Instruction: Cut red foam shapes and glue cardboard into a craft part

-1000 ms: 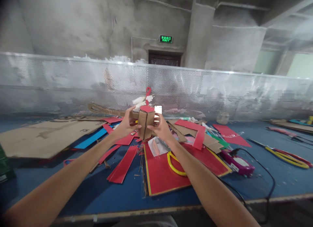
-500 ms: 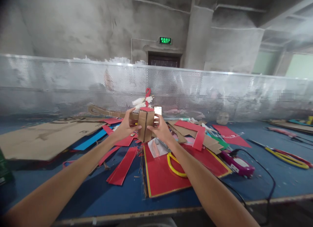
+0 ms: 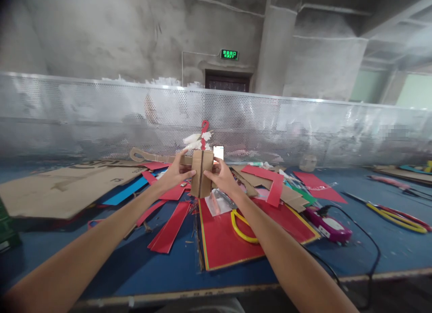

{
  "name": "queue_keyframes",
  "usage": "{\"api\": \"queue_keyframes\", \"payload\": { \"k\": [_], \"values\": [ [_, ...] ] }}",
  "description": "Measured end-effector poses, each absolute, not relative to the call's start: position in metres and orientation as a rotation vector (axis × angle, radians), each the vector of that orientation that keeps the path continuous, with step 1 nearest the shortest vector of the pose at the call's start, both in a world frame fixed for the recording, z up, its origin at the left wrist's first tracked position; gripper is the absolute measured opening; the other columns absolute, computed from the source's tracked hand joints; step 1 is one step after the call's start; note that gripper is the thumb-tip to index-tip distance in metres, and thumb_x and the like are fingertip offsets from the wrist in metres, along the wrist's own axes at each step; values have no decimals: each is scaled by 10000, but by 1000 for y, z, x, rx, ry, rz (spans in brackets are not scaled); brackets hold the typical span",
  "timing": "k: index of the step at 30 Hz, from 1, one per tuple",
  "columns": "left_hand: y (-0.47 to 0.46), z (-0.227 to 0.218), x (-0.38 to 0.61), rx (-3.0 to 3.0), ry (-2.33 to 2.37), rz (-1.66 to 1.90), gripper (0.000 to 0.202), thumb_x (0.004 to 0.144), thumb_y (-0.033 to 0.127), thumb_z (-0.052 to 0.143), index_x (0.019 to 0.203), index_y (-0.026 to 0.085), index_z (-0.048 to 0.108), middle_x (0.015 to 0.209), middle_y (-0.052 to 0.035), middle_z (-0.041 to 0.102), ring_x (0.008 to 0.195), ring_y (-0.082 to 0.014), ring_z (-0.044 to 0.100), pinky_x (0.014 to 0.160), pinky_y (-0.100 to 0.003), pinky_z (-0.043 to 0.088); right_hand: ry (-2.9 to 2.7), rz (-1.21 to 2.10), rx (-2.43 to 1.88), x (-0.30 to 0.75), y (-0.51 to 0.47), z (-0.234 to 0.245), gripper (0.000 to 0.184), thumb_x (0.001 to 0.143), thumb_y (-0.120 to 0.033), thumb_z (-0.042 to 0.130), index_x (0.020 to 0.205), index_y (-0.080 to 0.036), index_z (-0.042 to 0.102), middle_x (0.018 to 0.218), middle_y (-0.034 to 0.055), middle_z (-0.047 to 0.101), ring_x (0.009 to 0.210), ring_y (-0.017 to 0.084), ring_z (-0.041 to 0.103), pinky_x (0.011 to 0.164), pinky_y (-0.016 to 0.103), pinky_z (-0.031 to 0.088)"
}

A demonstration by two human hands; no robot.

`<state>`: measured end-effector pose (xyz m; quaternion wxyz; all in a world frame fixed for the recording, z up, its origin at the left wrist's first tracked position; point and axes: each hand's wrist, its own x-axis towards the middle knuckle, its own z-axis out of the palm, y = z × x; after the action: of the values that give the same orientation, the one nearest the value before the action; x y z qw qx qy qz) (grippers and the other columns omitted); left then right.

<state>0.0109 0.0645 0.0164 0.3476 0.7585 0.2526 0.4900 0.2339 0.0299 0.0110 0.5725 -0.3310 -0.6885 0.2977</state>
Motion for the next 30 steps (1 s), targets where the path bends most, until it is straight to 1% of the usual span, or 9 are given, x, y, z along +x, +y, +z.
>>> {"api": "queue_keyframes", "payload": {
  "k": [4,8,10,14,18,20,23,27,30],
  "values": [
    [66,17,15,1970,644,1311,1024,781,495,802,1555,239,182,1388,-202,562,1167,-345,653,947,-533,565,-1601,692,-795,235,30,12,641,804,-375,794,1344,-209,490,1232,133,663,1152,269,645,979,459,541],
    [68,17,15,2060,609,1352,974,781,449,810,1533,246,224,1366,-171,575,1175,-322,645,1015,-551,513,-1600,699,-757,235,32,11,705,744,-375,843,1324,-222,472,1194,120,667,1111,271,661,949,467,558],
    [65,19,14,2116,611,1337,933,803,420,792,1531,249,235,1340,-158,593,1153,-306,649,1011,-544,510,-1608,691,-712,235,33,9,715,715,-378,864,1288,-234,462,1172,108,665,1107,270,661,951,470,559],
    [55,23,13,2189,690,1302,873,832,389,755,1535,255,255,1300,-144,617,1150,-308,640,964,-519,530,-1638,662,-670,235,37,4,667,726,-389,852,1236,-241,448,1154,106,656,1095,270,662,923,459,569],
    [53,26,10,2306,774,1336,868,822,392,757,1541,277,284,1365,-134,591,1229,-338,600,1035,-547,475,-1666,607,-641,237,39,2,637,736,-374,843,1217,-241,447,1198,114,652,1122,270,653,932,433,562],
    [53,26,8,2366,786,1350,883,817,408,760,1549,297,279,1417,-126,560,1264,-346,579,1062,-544,455,-1683,559,-634,237,38,3,616,746,-353,833,1219,-239,456,1228,116,648,1140,270,646,943,422,557],
    [52,26,7,2416,807,1350,876,829,428,746,1556,320,269,1446,-116,539,1260,-339,583,1064,-523,456,-1709,489,-627,238,36,6,548,772,-315,803,1205,-231,478,1230,111,651,1134,264,646,959,418,548],
    [50,27,7,2411,804,1359,860,844,401,735,1560,312,267,1344,-102,611,1219,-313,610,1057,-494,464,-1707,439,-629,237,33,9,512,775,-258,779,1195,-231,487,1202,98,665,1114,258,653,954,411,546],
    [50,27,7,2385,769,1382,867,832,411,747,1557,306,283,1305,-97,632,1207,-314,616,1047,-496,473,-1699,441,-653,237,30,11,532,772,-226,766,1227,-224,491,1188,98,678,1091,257,661,900,390,563]
  ]
}}
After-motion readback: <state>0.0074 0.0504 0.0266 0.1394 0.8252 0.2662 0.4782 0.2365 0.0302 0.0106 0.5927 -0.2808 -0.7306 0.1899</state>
